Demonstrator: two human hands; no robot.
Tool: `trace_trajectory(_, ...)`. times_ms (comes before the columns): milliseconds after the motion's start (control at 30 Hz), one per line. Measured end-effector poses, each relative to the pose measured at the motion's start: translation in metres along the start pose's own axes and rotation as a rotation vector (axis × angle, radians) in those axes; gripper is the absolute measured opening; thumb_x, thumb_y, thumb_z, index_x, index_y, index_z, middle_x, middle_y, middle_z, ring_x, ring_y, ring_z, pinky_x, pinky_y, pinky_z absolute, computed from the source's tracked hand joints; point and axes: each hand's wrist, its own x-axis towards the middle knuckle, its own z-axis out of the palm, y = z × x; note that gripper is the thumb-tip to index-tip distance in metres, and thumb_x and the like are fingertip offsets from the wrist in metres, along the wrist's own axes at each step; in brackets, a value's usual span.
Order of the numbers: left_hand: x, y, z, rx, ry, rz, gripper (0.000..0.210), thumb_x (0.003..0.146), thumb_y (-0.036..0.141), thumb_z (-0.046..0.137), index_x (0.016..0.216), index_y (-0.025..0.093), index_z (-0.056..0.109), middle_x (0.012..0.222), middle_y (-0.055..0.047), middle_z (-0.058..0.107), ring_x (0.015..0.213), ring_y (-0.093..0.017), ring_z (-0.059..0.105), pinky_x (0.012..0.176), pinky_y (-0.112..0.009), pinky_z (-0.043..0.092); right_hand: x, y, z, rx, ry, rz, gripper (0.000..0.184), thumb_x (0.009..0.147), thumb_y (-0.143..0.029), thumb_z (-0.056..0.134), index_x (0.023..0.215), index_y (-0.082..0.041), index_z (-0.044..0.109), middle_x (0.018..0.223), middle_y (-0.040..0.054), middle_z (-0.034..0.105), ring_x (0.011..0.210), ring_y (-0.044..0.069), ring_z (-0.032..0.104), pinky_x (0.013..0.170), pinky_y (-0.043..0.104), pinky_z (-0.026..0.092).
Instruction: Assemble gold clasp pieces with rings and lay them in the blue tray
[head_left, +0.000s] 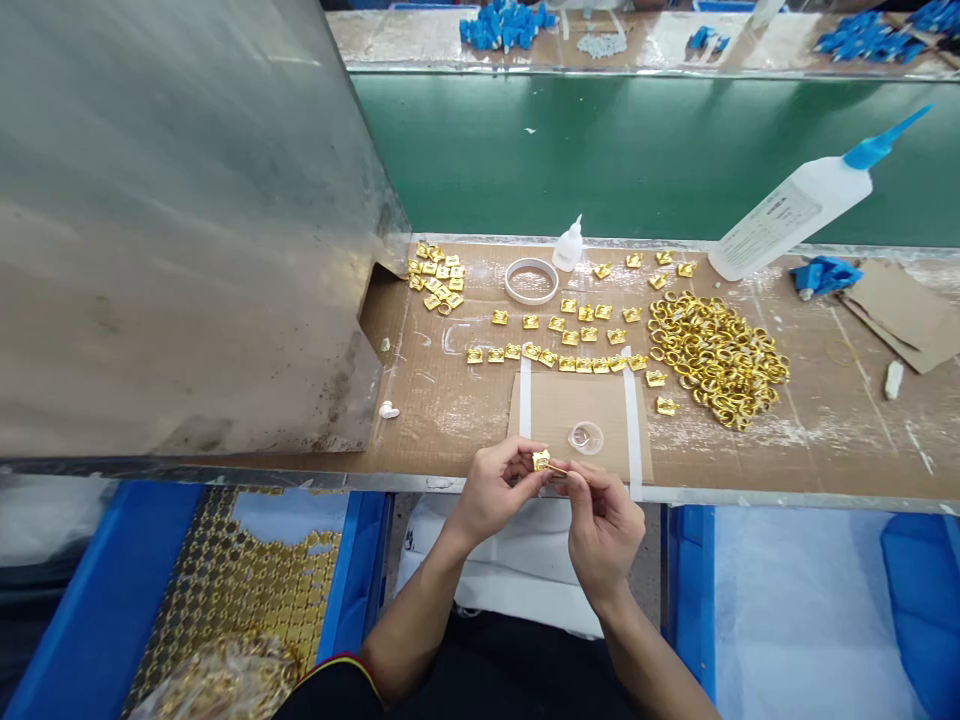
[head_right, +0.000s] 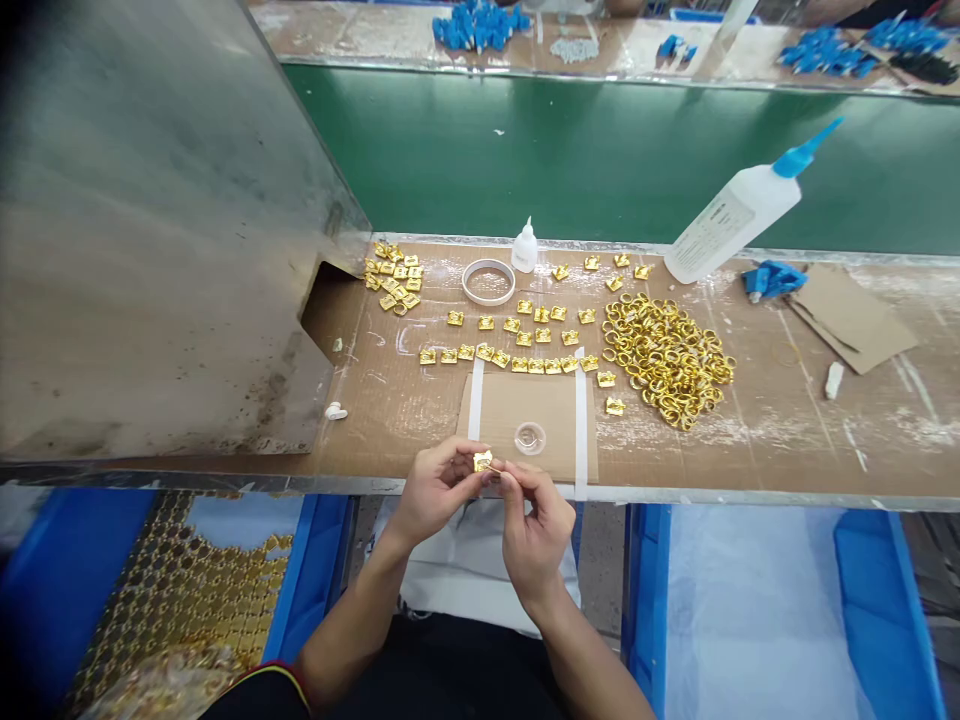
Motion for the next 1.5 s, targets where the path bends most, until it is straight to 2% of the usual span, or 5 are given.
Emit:
trace_trajectory(133,0.000,-0.001,0.000,-0.021,-0.025,0.005,0.031,0.089,0.043,0.073,0.099,0.014,0.067,0.077,-0.005,0.073,0.063,-0.015,0.071,0.057,-0.023,0.058,-0.001,0.002,-0.002,0.008,0.000,0.004,0.010,0.097,-0.020,0.066,0.095,-0.022,0.075,0.092,0.0039,0.081,0.081,0.019,0.079,0.069,0.029,0.067)
trace_trajectory(433,0.001,-0.007,-0.003,-0.024,-0.048,0.022,0.030,0.090,0.039,0.072,0.105,0.013,0.070,0.079,-0.006,0.074,0.060,-0.014,0.069,0.057,-0.023,0.058,0.003,-0.001,-0.004,0.027,-0.019,-0.041,0.012,0.096,-0.016,0.066,0.095,-0.022,0.076,0.090,0.0050,0.082,0.077,0.020,0.079,0.060,0.026,0.066)
trace_trajectory(800,0.001,-0.007,-0.005,-0.007,-0.080,0.020,0.032,0.090,0.039,0.071,0.108,0.012,0.072,0.077,-0.005,0.072,0.059,-0.014,0.067,0.057,-0.024,0.058,0.008,-0.002,-0.006,0.015,-0.014,-0.053,0.012,0.095,-0.017,0.067,0.094,-0.023,0.078,0.086,0.0034,0.081,0.057,0.014,0.072,0.054,0.025,0.063)
trace_trajectory(1033,0.000,-0.009,-0.005,0.002,-0.090,0.043,0.025,0.091,0.031,0.070,0.109,0.014,0.072,0.075,-0.002,0.067,0.057,-0.012,0.065,0.055,-0.022,0.056,0.006,0.001,-0.010,0.005,-0.046,-0.051,0.012,0.095,-0.018,0.067,0.096,-0.023,0.078,0.087,0.0047,0.082,0.063,0.017,0.074,0.055,0.027,0.064)
trace_trajectory(1500,0.002,-0.007,-0.006,0.012,-0.118,0.073,0.022,0.090,0.025,0.068,0.109,0.015,0.071,0.075,0.000,0.060,0.057,-0.010,0.059,0.053,-0.021,0.055,0.009,0.003,-0.015,0.046,-0.070,-0.050,0.012,0.095,-0.019,0.068,0.098,-0.025,0.079,0.089,0.0032,0.082,0.057,0.016,0.072,0.054,0.027,0.063)
